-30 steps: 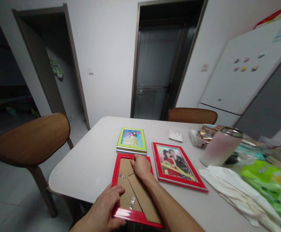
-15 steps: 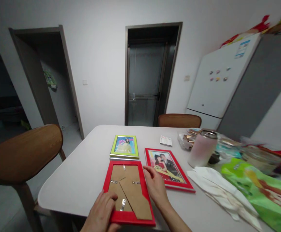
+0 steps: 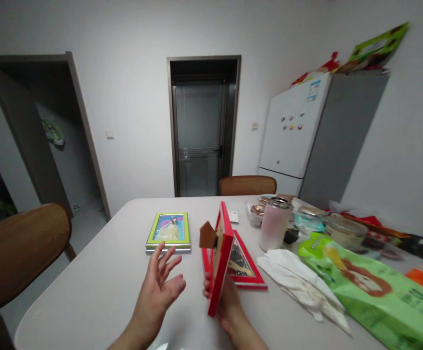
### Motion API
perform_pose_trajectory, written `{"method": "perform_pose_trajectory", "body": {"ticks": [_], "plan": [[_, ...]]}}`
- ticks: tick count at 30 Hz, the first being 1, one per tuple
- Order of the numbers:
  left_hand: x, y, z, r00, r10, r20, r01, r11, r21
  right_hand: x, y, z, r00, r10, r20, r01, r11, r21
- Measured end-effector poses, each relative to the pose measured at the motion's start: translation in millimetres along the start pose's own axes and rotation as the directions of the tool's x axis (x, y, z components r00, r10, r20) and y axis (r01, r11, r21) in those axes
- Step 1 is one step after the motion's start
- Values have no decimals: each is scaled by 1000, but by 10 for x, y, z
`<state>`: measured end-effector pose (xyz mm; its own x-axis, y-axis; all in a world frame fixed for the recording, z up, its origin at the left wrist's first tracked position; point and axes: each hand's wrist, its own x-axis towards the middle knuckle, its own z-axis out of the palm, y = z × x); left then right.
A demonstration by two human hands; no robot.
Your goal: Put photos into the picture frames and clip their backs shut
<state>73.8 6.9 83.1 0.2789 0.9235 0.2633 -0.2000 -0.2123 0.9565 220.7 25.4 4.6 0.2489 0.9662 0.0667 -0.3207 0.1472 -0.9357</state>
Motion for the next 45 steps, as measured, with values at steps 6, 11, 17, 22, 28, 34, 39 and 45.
{"method": "perform_pose_trajectory", "body": {"ticks": [6, 11, 17, 22, 28, 34, 39, 45], "plan": [[400, 45, 375, 980, -100, 171, 143, 954, -263, 604, -458, -1000, 951, -190, -244, -37, 714, -699], [458, -396, 482, 956, -261, 132, 285, 933, -219, 811, -515, -1383, 957, -193, -217, -102, 478, -873], [275, -724, 392, 936, -338, 104, 332, 941, 72, 932, -435, -1398, 978, -183, -101, -57, 234, -971], [332, -798, 221, 952, -286, 110, 232, 907, 352, 971, -442, -1331, 986, -168, 13, 29, 97, -995], [878, -771, -441, 999, -25, 21, 1, 671, 741, 844, -510, -1052, 967, -233, 103, 105, -4, -994], [986, -745, -789, 993, 73, 92, -114, 402, 909, 362, -386, -120, 882, -340, 325, 410, 217, -886], [639, -517, -758, 981, 142, 131, -167, 286, 944, 11, -146, 425, 959, -70, 275, 254, 648, -719], [60, -175, -654, 954, 292, 64, -170, 352, 921, -183, -141, 945, 968, -87, 237, 138, 968, -208]]}}
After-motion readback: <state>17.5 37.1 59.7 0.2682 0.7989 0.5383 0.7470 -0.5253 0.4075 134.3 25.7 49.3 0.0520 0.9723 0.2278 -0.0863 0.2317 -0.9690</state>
